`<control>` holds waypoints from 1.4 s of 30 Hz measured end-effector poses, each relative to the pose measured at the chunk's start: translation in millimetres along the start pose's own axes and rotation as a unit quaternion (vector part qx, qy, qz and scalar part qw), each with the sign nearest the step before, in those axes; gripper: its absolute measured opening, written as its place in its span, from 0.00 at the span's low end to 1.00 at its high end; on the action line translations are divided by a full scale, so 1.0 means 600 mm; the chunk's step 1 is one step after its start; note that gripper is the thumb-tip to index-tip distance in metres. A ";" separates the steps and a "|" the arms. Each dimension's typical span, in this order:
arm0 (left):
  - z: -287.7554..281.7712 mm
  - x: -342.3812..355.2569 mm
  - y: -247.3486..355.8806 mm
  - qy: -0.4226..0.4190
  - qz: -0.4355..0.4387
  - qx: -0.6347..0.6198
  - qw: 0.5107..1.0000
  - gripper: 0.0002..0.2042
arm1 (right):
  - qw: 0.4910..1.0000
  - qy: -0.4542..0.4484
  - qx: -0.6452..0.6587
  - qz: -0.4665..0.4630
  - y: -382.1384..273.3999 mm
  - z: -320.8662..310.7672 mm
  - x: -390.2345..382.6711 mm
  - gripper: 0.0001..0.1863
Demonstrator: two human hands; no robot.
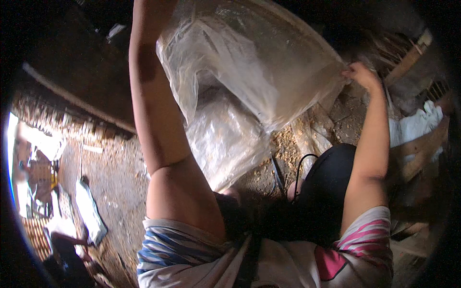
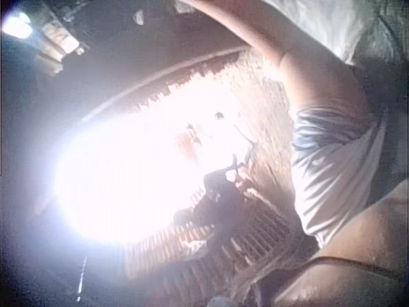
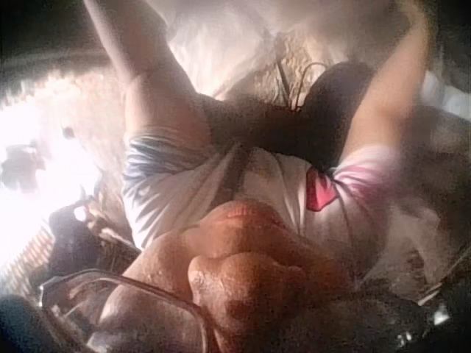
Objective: The person sits on the floor and repeatedly scoops grains from a large transparent plastic bag into a smaller bag, then shakes and adjusts the smaller bag. The person continues this repetitive scooping and bagging process.
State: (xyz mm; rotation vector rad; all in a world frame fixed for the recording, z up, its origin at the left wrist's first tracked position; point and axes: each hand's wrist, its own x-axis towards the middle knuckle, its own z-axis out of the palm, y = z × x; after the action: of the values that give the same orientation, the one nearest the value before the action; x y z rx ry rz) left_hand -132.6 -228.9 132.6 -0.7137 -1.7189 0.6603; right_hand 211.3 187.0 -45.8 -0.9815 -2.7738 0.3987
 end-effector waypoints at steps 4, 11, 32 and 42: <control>0.023 -0.059 0.001 -0.146 0.009 0.146 0.979 0.13 | 0.982 0.037 0.184 0.018 0.041 -0.004 0.044 0.22; 0.081 -0.301 -0.087 -0.256 -0.156 -0.805 0.512 0.13 | 0.901 0.071 0.416 -0.100 -0.049 -0.049 0.024 0.19; -0.181 -0.864 -0.178 -0.235 -0.588 -0.767 0.101 0.14 | 0.619 -0.465 0.604 -0.188 -0.302 0.126 0.112 0.16; 0.094 -0.968 -0.073 -0.398 -0.571 -0.660 0.283 0.11 | 0.895 -0.244 0.359 -0.101 -0.550 0.385 0.142 0.21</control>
State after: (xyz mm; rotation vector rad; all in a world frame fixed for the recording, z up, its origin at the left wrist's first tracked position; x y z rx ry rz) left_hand -70.3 -695.1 -215.5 0.2709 -2.7680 -2.1064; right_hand -106.1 -49.6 -158.2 -0.4377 -2.6672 1.6710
